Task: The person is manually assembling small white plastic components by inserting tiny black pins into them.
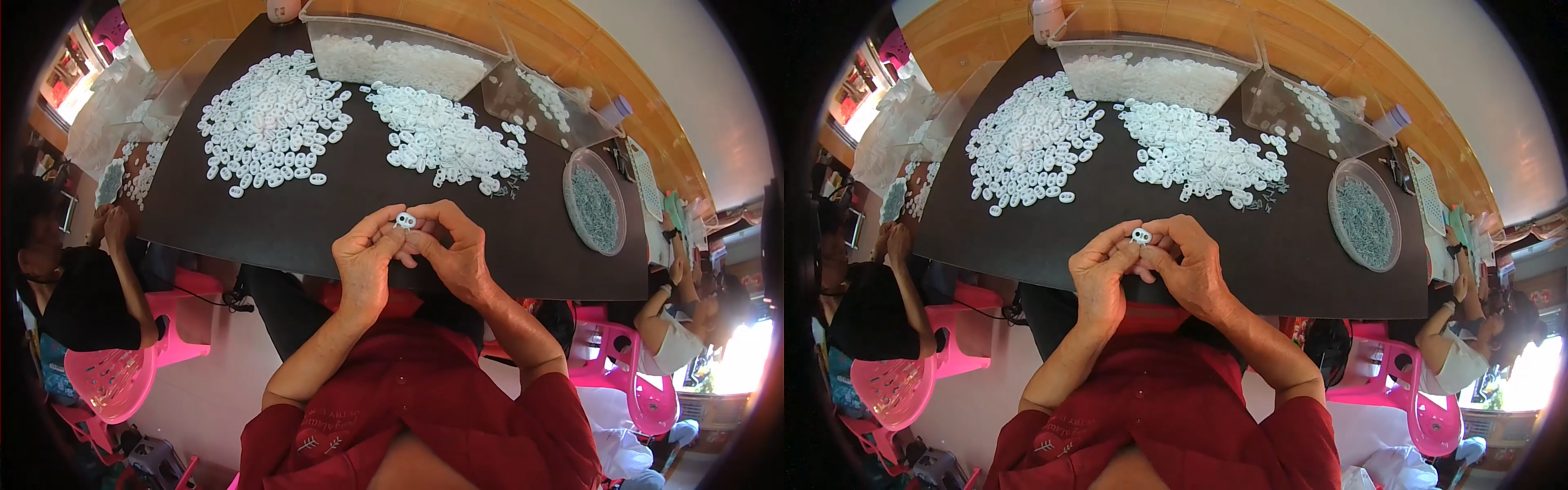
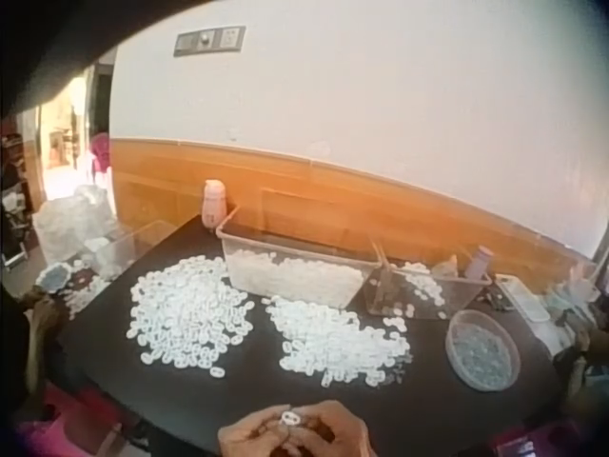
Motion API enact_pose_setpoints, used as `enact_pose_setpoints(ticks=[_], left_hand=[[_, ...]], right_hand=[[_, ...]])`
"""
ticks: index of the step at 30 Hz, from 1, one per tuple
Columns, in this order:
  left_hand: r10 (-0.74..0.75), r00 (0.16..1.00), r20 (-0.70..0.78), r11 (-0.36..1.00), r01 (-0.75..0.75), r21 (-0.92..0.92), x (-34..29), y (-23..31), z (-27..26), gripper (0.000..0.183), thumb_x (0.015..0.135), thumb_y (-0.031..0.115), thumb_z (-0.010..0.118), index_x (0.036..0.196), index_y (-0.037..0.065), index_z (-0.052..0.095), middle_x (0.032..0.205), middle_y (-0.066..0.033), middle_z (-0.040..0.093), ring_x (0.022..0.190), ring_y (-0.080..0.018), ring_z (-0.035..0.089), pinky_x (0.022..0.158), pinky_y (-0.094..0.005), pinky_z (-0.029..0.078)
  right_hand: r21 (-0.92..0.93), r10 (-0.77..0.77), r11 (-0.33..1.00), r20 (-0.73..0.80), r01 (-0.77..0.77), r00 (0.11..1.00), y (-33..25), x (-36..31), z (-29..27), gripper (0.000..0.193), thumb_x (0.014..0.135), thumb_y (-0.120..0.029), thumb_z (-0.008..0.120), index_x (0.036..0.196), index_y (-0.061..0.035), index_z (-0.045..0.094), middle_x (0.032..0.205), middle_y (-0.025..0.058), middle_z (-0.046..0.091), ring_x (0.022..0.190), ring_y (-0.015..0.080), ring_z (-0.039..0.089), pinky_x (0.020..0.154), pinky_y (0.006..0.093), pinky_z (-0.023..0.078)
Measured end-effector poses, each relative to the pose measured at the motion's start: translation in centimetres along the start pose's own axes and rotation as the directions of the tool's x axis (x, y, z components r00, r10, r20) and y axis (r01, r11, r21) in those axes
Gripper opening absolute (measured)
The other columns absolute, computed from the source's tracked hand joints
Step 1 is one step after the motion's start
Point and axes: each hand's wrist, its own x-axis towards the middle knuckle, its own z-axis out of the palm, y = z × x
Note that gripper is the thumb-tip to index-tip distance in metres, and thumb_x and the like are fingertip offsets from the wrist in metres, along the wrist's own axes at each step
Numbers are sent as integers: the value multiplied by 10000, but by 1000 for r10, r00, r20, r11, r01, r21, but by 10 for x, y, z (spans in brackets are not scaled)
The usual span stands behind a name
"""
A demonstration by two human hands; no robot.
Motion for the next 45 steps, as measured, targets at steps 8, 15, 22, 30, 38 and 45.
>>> enact_pose_setpoints(ticks=[8, 15, 22, 30, 38, 45], left_hand=[[-43, 998, -44, 998, 41, -39, -2, 3, 6, 222, 887, -13, 507, 1080, -97, 581, 893, -146, 649, 641, -142, 616, 568, -229, 505], [-30, 1000, -4, 998, 30, -50, -3, 5, 4, 237, 894, 6, 514, 1098, -100, 573, 911, -145, 648, 672, -141, 616, 584, -234, 506], [41, 998, 37, 999, -42, 24, -2, -2, -5, 241, 873, 21, 587, 1101, -54, 608, 856, -65, 632, 652, -91, 526, 602, -202, 447], [63, 997, 52, 997, -65, 31, -2, -1, -7, 254, 859, 25, 609, 1104, -40, 618, 847, -47, 595, 666, -95, 511, 608, -205, 440], [138, 988, 66, 990, -141, 32, -5, -5, -6, 246, 869, 10, 589, 1107, -46, 616, 865, -59, 558, 680, -105, 517, 618, -212, 443], [158, 985, 64, 987, -160, 24, -4, -9, -8, 224, 873, 29, 593, 1083, -40, 629, 860, -54, 559, 670, -99, 510, 600, -207, 435]], right_hand=[[-290, -241, 930, -17, 225, 970, -4, 2, 0, 316, 685, 14, 694, 984, -40, 606, 826, 60, 549, 720, 170, 520, 590, 269, 462], [-283, -269, 929, -71, 239, 961, -5, 1, 2, 297, 676, 17, 699, 958, -38, 623, 808, 48, 557, 709, 171, 508, 580, 277, 446], [-210, -215, 959, -107, 189, 971, -3, -3, 5, 289, 694, 24, 696, 971, -28, 631, 815, 49, 558, 698, 143, 507, 583, 258, 455], [-220, -257, 948, -109, 229, 960, -3, -4, 8, 303, 694, 50, 683, 986, -13, 630, 834, 57, 576, 711, 149, 525, 582, 261, 457], [-294, -338, 912, -137, 288, 931, -1, -8, 11, 313, 692, 69, 655, 996, 1, 623, 868, 82, 610, 717, 193, 541, 614, 295, 464], [-312, -373, 893, -108, 324, 922, 0, -9, 12, 277, 736, 95, 628, 1003, 20, 629, 894, 83, 578, 637, 93, 549, 591, 222, 449]])
